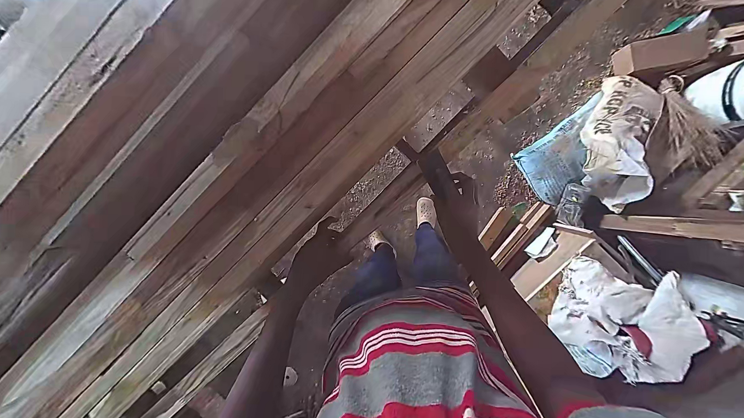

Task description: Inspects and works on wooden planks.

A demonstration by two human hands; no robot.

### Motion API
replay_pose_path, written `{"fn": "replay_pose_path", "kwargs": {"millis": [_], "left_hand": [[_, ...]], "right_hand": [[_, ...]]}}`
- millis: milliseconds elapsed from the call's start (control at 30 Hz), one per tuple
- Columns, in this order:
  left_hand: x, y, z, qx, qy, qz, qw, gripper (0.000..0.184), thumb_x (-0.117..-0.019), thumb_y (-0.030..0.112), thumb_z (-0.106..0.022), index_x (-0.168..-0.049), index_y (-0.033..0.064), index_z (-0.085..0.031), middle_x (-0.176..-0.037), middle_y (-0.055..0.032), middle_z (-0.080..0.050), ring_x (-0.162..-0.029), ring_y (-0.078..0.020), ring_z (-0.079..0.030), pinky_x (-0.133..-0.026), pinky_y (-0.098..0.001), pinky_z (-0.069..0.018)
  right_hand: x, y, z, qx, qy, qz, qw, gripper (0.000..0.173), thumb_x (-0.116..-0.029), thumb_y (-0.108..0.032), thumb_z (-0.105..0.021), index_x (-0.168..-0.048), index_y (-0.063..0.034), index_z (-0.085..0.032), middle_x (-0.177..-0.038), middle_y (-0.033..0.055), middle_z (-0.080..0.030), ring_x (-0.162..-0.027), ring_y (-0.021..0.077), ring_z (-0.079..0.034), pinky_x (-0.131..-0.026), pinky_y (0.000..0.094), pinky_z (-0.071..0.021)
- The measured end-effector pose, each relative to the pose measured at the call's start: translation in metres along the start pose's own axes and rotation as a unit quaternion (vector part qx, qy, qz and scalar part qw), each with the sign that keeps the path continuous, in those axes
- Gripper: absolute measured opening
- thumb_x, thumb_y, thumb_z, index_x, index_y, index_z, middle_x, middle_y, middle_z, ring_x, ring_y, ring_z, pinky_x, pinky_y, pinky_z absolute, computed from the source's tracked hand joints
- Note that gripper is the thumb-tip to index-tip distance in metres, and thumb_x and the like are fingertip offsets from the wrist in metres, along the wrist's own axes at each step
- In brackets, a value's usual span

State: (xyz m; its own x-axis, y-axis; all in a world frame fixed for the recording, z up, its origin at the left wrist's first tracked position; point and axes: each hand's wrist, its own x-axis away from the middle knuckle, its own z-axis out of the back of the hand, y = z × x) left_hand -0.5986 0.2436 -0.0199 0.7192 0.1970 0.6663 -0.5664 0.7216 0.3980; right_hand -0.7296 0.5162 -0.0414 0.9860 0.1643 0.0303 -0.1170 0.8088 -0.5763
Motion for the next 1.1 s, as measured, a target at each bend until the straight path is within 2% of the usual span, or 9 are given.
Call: {"fn": "replay_pose_path", "kwargs": {"millis": [67,167,333,400,533,600,733,933,1100], "left_hand": [[-0.001,-0.007,0.004,-0.010,-0.054,0.016,0.998,0.094,-0.0798,0.041,-0.086,-0.153,0.0094,-0.037,-0.117,-0.0184,-0.069,-0.104,-0.0367,-0.069,-0.093,-0.0582,-0.0536],[-0.007,-0.007,0.010,-0.047,-0.120,0.017,0.992,0.070,-0.0873,0.045,-0.080,-0.137,0.0021,-0.056,-0.116,-0.0234,-0.068,-0.110,-0.0386,-0.066,-0.097,-0.0585,-0.0502],[-0.002,-0.002,0.008,-0.063,-0.095,0.005,0.993,0.066,-0.0883,0.051,-0.076,-0.126,-0.0014,-0.062,-0.114,-0.0250,-0.068,-0.111,-0.0412,-0.065,-0.096,-0.0603,-0.0499],[0.003,-0.001,0.005,-0.068,-0.073,0.008,0.995,0.068,-0.0884,0.053,-0.075,-0.129,0.0000,-0.062,-0.116,-0.0252,-0.068,-0.112,-0.0419,-0.066,-0.097,-0.0615,-0.0504],[0.015,0.008,-0.001,-0.085,-0.046,0.036,0.995,0.069,-0.0887,0.054,-0.073,-0.132,0.0018,-0.060,-0.117,-0.0252,-0.069,-0.112,-0.0429,-0.067,-0.093,-0.0629,-0.0523],[0.021,0.015,-0.001,-0.095,-0.046,0.044,0.993,0.070,-0.0900,0.053,-0.072,-0.136,0.0019,-0.058,-0.122,-0.0252,-0.068,-0.115,-0.0428,-0.066,-0.095,-0.0621,-0.0522],[0.025,0.015,-0.003,-0.105,-0.039,0.032,0.993,0.070,-0.0919,0.052,-0.071,-0.135,-0.0014,-0.057,-0.124,-0.0260,-0.066,-0.116,-0.0427,-0.065,-0.097,-0.0606,-0.0515],[0.024,0.012,-0.006,-0.126,-0.033,0.004,0.992,0.067,-0.0939,0.052,-0.069,-0.131,-0.0034,-0.059,-0.120,-0.0264,-0.068,-0.114,-0.0435,-0.066,-0.095,-0.0605,-0.0515],[0.027,0.010,-0.005,-0.089,-0.008,-0.013,0.996,0.063,-0.0920,0.048,-0.074,-0.125,-0.0044,-0.062,-0.112,-0.0275,-0.069,-0.108,-0.0443,-0.068,-0.093,-0.0614,-0.0520]], "right_hand": [[0.015,-0.006,0.002,0.032,-0.015,-0.012,0.999,0.054,-0.0880,-0.012,-0.080,-0.140,-0.0164,-0.065,-0.128,0.0246,-0.061,-0.112,0.0438,-0.063,-0.084,0.0541,-0.0577],[0.035,-0.027,0.012,0.082,-0.088,-0.063,0.991,0.056,-0.0919,-0.017,-0.076,-0.146,-0.0220,-0.060,-0.130,0.0215,-0.059,-0.115,0.0407,-0.062,-0.084,0.0524,-0.0580],[0.056,-0.089,0.048,0.180,-0.255,-0.133,0.941,0.054,-0.0979,-0.028,-0.069,-0.150,-0.0223,-0.055,-0.139,0.0243,-0.052,-0.125,0.0424,-0.055,-0.094,0.0540,-0.0533],[0.053,-0.099,0.061,0.169,-0.239,-0.148,0.945,0.051,-0.0950,-0.030,-0.073,-0.143,-0.0171,-0.061,-0.135,0.0270,-0.055,-0.121,0.0451,-0.058,-0.093,0.0586,-0.0529],[0.010,-0.083,0.083,0.106,-0.094,-0.171,0.975,0.045,-0.0941,-0.029,-0.074,-0.134,-0.0079,-0.067,-0.122,0.0305,-0.063,-0.111,0.0479,-0.063,-0.089,0.0656,-0.0511],[-0.019,-0.073,0.084,0.081,-0.076,-0.198,0.974,0.045,-0.0949,-0.032,-0.072,-0.132,-0.0065,-0.068,-0.122,0.0268,-0.067,-0.115,0.0438,-0.064,-0.096,0.0631,-0.0492],[-0.008,-0.092,0.067,0.054,-0.109,-0.207,0.971,0.046,-0.0966,-0.031,-0.070,-0.131,-0.0015,-0.067,-0.123,0.0278,-0.066,-0.116,0.0435,-0.063,-0.097,0.0619,-0.0492],[0.067,-0.123,0.039,0.034,-0.130,-0.186,0.973,0.045,-0.0955,-0.033,-0.073,-0.131,-0.0054,-0.065,-0.120,0.0299,-0.060,-0.092,0.0446,-0.066,-0.072,0.0608,-0.0558],[0.081,-0.150,0.019,0.062,-0.201,-0.215,0.954,0.046,-0.0955,-0.035,-0.073,-0.131,-0.0058,-0.066,-0.124,0.0259,-0.059,-0.105,0.0406,-0.065,-0.086,0.0566,-0.0555]]}}
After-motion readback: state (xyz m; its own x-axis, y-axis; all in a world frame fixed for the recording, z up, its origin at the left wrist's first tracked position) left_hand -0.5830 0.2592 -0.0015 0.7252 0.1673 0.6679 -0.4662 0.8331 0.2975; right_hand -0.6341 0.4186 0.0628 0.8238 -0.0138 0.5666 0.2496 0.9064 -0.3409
